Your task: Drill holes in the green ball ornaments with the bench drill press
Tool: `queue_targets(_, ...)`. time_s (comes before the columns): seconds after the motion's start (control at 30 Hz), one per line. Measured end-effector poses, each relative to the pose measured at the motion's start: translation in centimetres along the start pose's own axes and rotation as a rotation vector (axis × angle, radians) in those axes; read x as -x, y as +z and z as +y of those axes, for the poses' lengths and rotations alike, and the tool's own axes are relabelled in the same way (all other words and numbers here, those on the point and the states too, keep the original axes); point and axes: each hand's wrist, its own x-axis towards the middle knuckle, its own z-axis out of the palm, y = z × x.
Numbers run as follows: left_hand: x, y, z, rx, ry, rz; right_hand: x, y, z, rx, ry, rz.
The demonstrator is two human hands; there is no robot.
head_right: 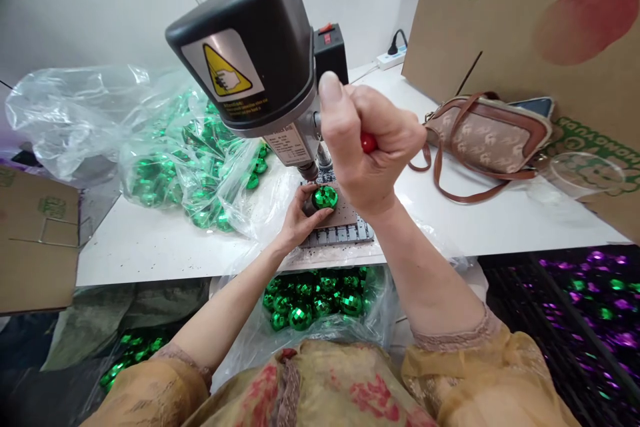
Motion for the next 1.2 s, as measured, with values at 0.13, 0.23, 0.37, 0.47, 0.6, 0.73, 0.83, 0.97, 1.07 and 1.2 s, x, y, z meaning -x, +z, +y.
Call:
queue_targets(0.13,0.1,0.0,-0.2,0.008,0.003,-0.011,0.4,-0.5,0.3,-0.047,-0.070,-0.039)
queue_targets(0.23,0.1,0.0,-0.2,0.004,0.011,-0.010,0.5,-0.8,0.6,-0.050,-0.087,-0.062)
queue_targets(0.37,0.0,0.0,-0.1,-0.004,0.015,-0.017,0.7,-0.9,1.1,-0.052,-0.108,-0.042)
queue_targets(0.47,0.1,0.1,0.0,0.011,0.010,-0.009,1.0,-1.0,1.5,-0.084,-0.146,-0.037)
queue_targets(0.6,0.2,0.1,-0.1,0.014,0.008,-0.004,1.3,-1.1,1.6,-0.101,-0.172,-0.041)
queue_targets(0.73,0.1,0.0,-0.2,0.006,0.013,-0.011,1.5,-1.3,1.5,-0.094,-0.185,-0.040)
queue_targets(0.83,0.2,0.0,-0.1,-0.009,0.008,0.000,1.8,-1.5,1.7,-0.089,-0.213,-0.039)
queue_targets(0.97,0.3,0.0,0.0,-0.011,0.010,0.011,2.5,-2.0,1.9,-0.111,-0.257,-0.077)
queue_targets(1.07,0.1,0.1,-0.1,-0.006,0.014,0.021,2.0,-1.6,1.2,-0.071,-0.202,-0.050)
queue_targets(1.2,0.0,0.3,0.4,-0.024,0.004,0.073,-0.7,0.2,-0.4,0.024,-0.016,-0.021)
